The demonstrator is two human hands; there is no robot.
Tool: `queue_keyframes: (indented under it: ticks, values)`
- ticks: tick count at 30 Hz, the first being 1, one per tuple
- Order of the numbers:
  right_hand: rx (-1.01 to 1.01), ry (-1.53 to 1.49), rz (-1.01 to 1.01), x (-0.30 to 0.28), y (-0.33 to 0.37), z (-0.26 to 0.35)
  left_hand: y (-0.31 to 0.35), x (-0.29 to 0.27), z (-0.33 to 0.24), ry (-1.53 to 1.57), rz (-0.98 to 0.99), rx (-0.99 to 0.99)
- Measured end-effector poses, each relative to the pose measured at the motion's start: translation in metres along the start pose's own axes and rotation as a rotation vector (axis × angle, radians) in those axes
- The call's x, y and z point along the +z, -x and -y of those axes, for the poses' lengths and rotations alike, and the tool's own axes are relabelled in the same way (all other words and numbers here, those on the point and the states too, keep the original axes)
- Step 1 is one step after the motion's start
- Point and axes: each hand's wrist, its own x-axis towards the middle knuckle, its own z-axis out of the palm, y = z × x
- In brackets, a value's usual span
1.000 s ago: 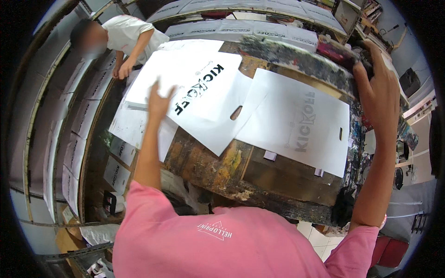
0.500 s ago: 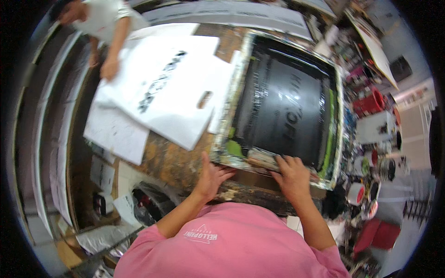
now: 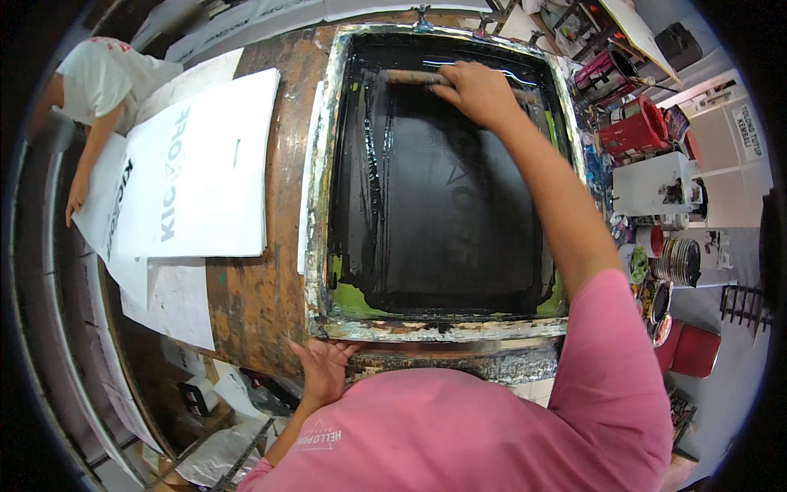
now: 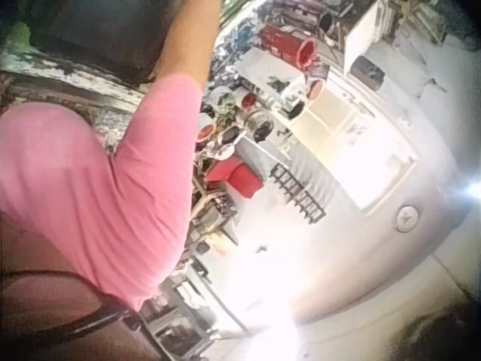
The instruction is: The person performs screen printing by placing a plastic bag on a table, lowering a mesh screen frame, and using a handheld squeegee to spread ink across the stencil before lifting the frame and passing the printed bag to an assistant.
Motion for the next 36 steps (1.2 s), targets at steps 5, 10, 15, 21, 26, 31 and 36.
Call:
queue_keyframes:
  ticks: [5, 10, 15, 21, 26, 31, 36]
  values:
    - [-0.01, -0.094, 0.056, -0.009, -0.042, -0.04, 0.004, 0.003, -0.007, 0.014, 0.008, 0.064]
    - [0.058, 0.006, 0.001, 0.007, -0.01, -0.012, 0.006, 0.012, -0.017, -0.002, 0.082, 0.125]
    - [0.01, -0.017, 0.026, -0.045, 0.066, 0.048, 0.007, 0.019, -0.025, -0.062, 0.201, 0.168]
    - [0.057, -0.194, 0.123, -0.156, 0.203, 0.155, 0.014, 0.029, -0.04, -0.081, 0.331, 0.223]
    - [0.007, 0.009, -0.112, -0.259, 0.209, 0.2, 0.021, 0.061, -0.095, 0.074, 0.688, 0.371]
    - [0.079, 0.157, -0.392, -0.288, 0.15, 0.183, -0.01, 0.091, -0.126, -0.173, 0.845, 0.629]
    - [-0.053, 0.175, -0.57, -0.308, 0.111, 0.163, -0.045, 0.08, -0.063, -1.874, -0.083, 0.907]
